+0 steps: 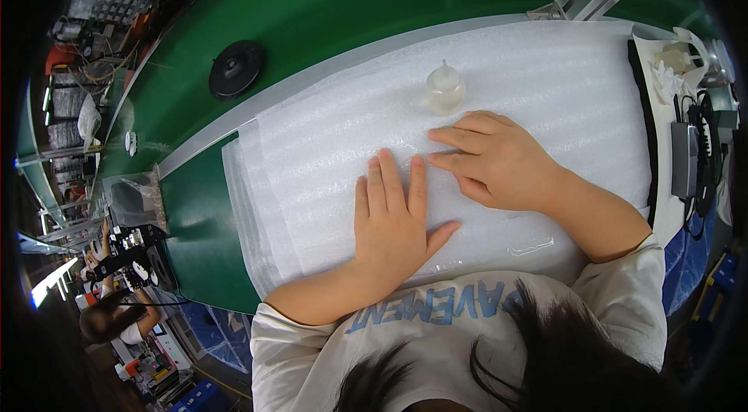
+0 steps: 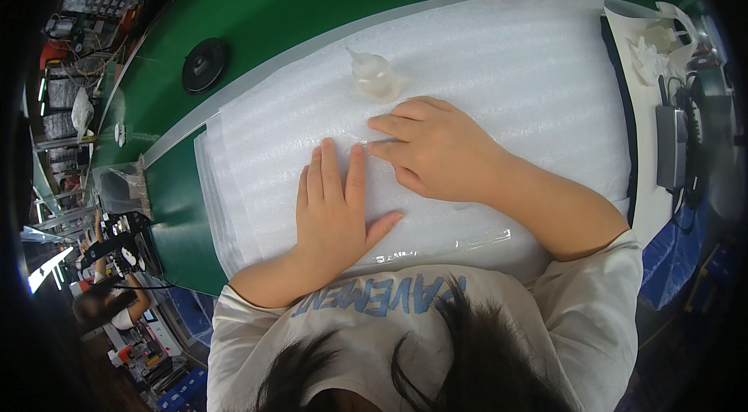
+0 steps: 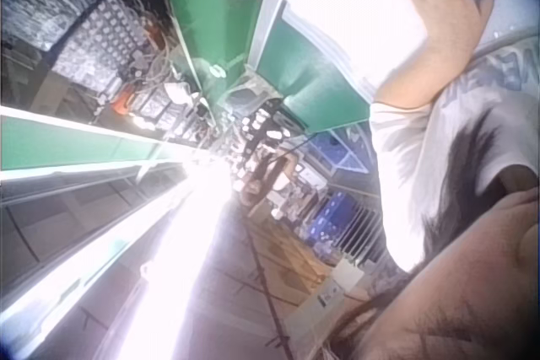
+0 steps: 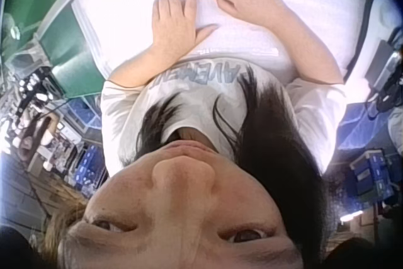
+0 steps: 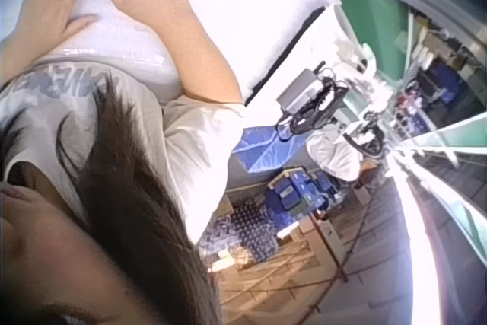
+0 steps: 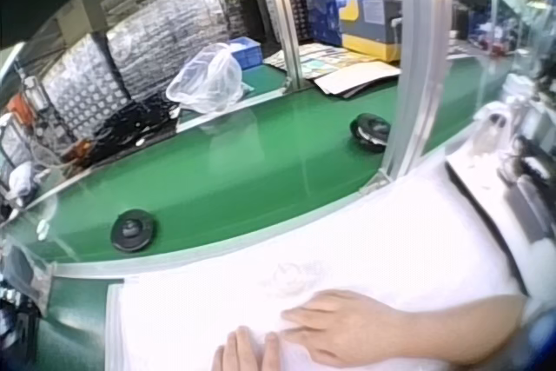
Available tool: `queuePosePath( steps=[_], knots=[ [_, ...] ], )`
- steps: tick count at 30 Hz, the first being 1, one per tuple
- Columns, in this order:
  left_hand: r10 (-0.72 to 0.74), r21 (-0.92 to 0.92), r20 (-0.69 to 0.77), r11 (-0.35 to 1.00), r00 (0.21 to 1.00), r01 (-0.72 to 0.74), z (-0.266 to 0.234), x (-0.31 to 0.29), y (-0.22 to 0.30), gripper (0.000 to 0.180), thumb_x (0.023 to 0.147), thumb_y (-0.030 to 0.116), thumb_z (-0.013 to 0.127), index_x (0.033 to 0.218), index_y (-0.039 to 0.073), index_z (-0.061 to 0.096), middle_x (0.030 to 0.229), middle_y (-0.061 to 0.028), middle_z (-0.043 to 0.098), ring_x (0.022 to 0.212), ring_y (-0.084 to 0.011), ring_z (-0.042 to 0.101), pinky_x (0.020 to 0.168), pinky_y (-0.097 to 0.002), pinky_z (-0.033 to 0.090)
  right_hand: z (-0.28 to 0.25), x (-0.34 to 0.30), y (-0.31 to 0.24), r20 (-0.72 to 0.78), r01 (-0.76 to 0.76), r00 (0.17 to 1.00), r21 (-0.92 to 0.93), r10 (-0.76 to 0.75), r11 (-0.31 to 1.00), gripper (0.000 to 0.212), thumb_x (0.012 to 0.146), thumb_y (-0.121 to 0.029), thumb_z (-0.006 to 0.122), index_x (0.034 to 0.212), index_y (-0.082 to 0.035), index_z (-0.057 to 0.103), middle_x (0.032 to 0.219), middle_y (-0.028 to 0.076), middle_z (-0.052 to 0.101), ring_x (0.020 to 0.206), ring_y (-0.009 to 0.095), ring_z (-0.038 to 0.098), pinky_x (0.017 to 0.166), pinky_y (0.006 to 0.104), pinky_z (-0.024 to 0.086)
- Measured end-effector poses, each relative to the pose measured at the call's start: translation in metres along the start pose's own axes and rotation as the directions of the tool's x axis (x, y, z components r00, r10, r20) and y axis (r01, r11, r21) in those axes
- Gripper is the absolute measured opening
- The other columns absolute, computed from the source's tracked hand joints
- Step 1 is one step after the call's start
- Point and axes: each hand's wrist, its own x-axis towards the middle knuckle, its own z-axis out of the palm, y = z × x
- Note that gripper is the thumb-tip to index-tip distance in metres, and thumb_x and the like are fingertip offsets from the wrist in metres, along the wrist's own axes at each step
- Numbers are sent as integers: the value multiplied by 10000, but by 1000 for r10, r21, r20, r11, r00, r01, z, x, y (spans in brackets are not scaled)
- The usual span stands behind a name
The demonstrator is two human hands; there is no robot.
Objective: The worker is assembling a plastic lighting fixture component and applying liquid adhesive from a bottle.
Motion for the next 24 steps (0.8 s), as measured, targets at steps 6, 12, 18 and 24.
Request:
queuePosePath(
  steps=[6, 12, 18, 24],
  knots=[
    [0, -1, 0, 1000, 1000, 0, 0, 0, 0, 963, 759, 593, 664, 1413, -52, 374, 1359, -403, 378, 1196, -517, 467, 944, -570, 434, 1, 0, 0, -10, -6, 1000, -10, 6, 1000, 276, 701, -116, 688, 976, -96, 709, 1168, 64, 640, 1037, 234, 577, 924, 384, 488],
    [0, 0, 3, 1000, 1000, 0, 0, 0, 0, 967, 755, 595, 666, 1415, -50, 374, 1363, -403, 374, 1200, -516, 465, 947, -571, 433, 1, 0, 0, 12, -27, 1000, 21, 27, 999, 331, 699, -71, 687, 1028, -107, 690, 1199, 66, 621, 1051, 258, 569, 934, 407, 478],
    [-13, -10, 4, 1000, 1000, 13, 0, -1, 0, 957, 759, 593, 662, 1412, -47, 378, 1363, -404, 372, 1206, -519, 457, 953, -567, 429, 2, 1, -1, 19, -32, 999, 9, 32, 999, 353, 704, -79, 683, 1056, -110, 684, 1202, 63, 617, 1048, 262, 561, 926, 409, 472],
    [-20, -31, -1, 999, 1000, 19, 1, 0, -1, 990, 755, 589, 664, 1414, -78, 346, 1368, -395, 373, 1216, -526, 443, 964, -568, 419, -1, 3, -2, 29, -39, 999, -25, 40, 999, 283, 730, -121, 668, 1011, -104, 684, 1168, 59, 626, 1049, 232, 562, 927, 387, 472]
  ],
)
